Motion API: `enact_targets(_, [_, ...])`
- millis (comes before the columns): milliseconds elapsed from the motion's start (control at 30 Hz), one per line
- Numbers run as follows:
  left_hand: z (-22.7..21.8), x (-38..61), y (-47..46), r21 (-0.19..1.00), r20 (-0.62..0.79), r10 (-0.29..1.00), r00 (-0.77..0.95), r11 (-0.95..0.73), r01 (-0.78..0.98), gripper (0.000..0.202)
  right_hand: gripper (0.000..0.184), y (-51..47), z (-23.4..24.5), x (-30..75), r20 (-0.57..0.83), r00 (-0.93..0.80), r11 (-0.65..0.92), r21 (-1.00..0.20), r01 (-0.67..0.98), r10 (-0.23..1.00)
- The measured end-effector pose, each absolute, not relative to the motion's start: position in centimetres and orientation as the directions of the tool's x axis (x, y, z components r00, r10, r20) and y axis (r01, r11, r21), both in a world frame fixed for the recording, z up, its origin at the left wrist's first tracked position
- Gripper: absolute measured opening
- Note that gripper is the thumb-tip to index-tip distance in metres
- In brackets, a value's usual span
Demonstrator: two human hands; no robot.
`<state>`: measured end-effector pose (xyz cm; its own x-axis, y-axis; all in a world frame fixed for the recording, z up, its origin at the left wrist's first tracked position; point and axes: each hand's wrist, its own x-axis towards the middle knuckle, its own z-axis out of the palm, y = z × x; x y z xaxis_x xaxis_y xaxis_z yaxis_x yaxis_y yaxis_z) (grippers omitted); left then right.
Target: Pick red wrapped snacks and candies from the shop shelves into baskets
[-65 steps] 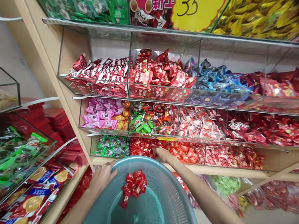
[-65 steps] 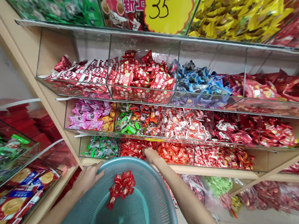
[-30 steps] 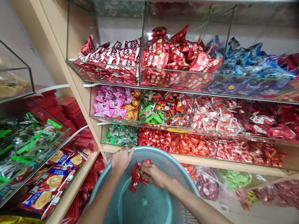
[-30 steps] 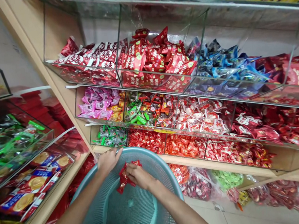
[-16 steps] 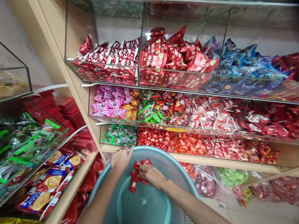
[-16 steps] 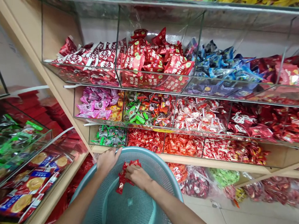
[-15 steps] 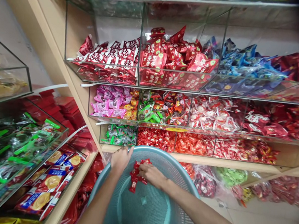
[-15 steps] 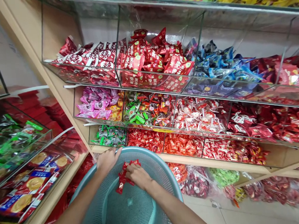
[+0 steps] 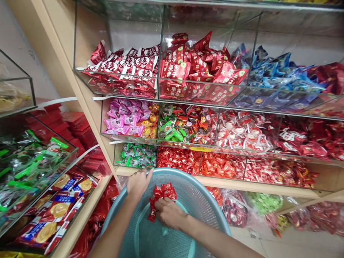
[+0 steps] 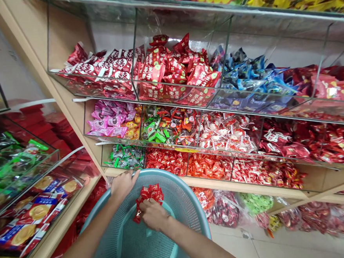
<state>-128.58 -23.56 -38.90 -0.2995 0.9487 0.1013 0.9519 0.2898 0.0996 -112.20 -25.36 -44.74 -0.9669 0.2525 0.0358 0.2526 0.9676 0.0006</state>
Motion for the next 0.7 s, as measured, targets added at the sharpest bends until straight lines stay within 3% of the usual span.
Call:
enact_targets(233, [-39.0,-128.7,-23.6,0.088,0.116,0.950,-0.292,0.282,0.955,0.064,0.025,-25.6,-44.3,-112.5,0.045,-0.950,0.951,0.019,0.310,0.309])
enact_targets(400, [-39.0,-128.6,-23.6,0.095,0.124,0.947,-0.298,0.287,0.953,0.062,0.017,-26.2,-43.9,-112.5,0.001,-0.972,0.969,-0.070,0.236,0.236])
enact_targets(500, [-38.8,-128.4,-23.6,0.089,0.114,0.944,-0.309,0.300,0.950,0.062,0.032,-27.3,-44.4,-113.0,-0.069,-0.971,0.962,-0.139,0.237,0.229])
enact_targets(700, [-38.5,-128.4,-23.7,0.086,0.106,0.944,-0.311,0.303,0.949,0.062,0.068,-28.3,-45.7,-114.3,-0.207,-0.898,0.898,-0.134,0.419,0.388])
